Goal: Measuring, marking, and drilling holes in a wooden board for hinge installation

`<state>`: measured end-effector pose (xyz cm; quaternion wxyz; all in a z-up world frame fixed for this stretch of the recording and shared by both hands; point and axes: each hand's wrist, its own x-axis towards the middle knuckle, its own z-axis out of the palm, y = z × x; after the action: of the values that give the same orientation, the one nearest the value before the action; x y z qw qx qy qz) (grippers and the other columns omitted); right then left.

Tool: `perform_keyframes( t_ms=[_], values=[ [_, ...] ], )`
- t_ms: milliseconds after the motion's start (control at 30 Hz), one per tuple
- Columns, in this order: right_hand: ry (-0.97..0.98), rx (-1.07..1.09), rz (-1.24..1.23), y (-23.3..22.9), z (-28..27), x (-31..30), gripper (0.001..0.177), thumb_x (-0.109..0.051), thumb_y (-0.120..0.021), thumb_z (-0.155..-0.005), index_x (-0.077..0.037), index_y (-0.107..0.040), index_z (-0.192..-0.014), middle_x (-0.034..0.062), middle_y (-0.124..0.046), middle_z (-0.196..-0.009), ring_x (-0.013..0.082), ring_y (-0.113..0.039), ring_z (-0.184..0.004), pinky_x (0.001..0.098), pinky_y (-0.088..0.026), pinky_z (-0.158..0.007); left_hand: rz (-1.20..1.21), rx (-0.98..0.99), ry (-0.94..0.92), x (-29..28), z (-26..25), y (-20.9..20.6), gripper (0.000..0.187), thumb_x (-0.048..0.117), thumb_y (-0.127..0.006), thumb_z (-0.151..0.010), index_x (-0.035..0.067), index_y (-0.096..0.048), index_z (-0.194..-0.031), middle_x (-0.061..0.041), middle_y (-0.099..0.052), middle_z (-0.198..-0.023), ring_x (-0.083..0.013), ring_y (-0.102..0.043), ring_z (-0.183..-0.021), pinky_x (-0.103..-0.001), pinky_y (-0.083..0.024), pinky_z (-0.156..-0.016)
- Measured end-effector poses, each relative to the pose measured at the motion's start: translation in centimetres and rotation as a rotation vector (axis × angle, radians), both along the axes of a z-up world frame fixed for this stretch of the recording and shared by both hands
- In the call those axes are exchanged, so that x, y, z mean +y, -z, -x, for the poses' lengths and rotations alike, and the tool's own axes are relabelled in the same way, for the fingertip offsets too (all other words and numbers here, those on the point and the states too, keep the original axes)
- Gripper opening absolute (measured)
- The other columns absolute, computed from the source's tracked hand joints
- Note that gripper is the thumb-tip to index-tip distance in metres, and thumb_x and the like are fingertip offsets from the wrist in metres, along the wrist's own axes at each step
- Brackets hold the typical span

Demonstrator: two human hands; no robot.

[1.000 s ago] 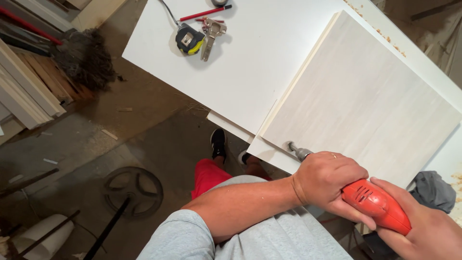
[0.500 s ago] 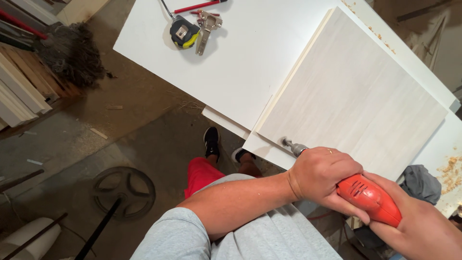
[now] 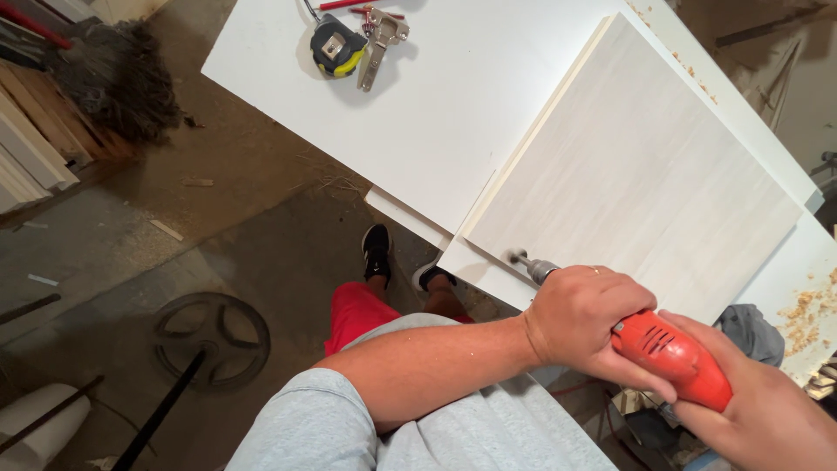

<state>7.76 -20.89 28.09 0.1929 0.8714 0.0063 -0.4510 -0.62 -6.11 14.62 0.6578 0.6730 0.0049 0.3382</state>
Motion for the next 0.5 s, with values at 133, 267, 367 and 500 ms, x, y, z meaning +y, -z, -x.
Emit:
perform_keyframes(
  t_ms=[133, 267, 367, 500],
  values=[
    [-0.023, 0.015, -0.108, 0.8, -0.2, -2.0, 0.103, -0.028, -0.089, -0.067, -0.052, -0.040, -0.155, -0.0207, -0.071, -0.140, 0.0153, -0.078, -0.119, 0.0277, -0.056, -0.099, 0.023, -0.029, -0.010, 0.0, -0.1, 0.1, 0.072, 0.075, -0.054, -0.070, 0.005, -0.056, -0.082, -0.003, -0.051, -0.068, -0.0248, -0.053, -0.058, -0.037, -0.042, -0.058],
    [-0.014, 0.027, -0.018, 0.2, -0.6, -0.3, 0.099, -0.031, -0.087, -0.069, -0.056, -0.040, -0.153, -0.0175, -0.077, -0.132, 0.0189, -0.080, -0.115, 0.0277, -0.057, -0.098, 0.016, -0.024, -0.014, -0.2, -0.5, 0.4, 0.072, 0.074, -0.058, -0.068, 0.004, -0.057, -0.084, -0.004, -0.054, -0.070, -0.0256, -0.055, -0.060, -0.038, -0.045, -0.060],
    [-0.002, 0.041, 0.035, 0.2, -0.9, -0.2, 0.096, -0.030, -0.085, -0.072, -0.057, -0.039, -0.153, -0.0140, -0.081, -0.126, 0.0224, -0.082, -0.111, 0.0282, -0.058, -0.095, 0.016, -0.011, -0.037, -0.2, -0.6, 0.3, 0.072, 0.075, -0.055, -0.069, 0.005, -0.058, -0.084, -0.004, -0.055, -0.070, -0.0258, -0.057, -0.060, -0.038, -0.045, -0.059],
    [-0.021, 0.040, -0.005, 0.5, -0.7, -0.9, 0.101, -0.032, -0.087, -0.070, -0.055, -0.038, -0.155, -0.0181, -0.076, -0.132, 0.0185, -0.084, -0.107, 0.0272, -0.059, -0.094, 0.044, -0.036, -0.036, -0.1, -0.5, 0.4, 0.072, 0.075, -0.055, -0.070, 0.005, -0.056, -0.082, -0.004, -0.053, -0.068, -0.0255, -0.054, -0.058, -0.038, -0.044, -0.058]
  ],
)
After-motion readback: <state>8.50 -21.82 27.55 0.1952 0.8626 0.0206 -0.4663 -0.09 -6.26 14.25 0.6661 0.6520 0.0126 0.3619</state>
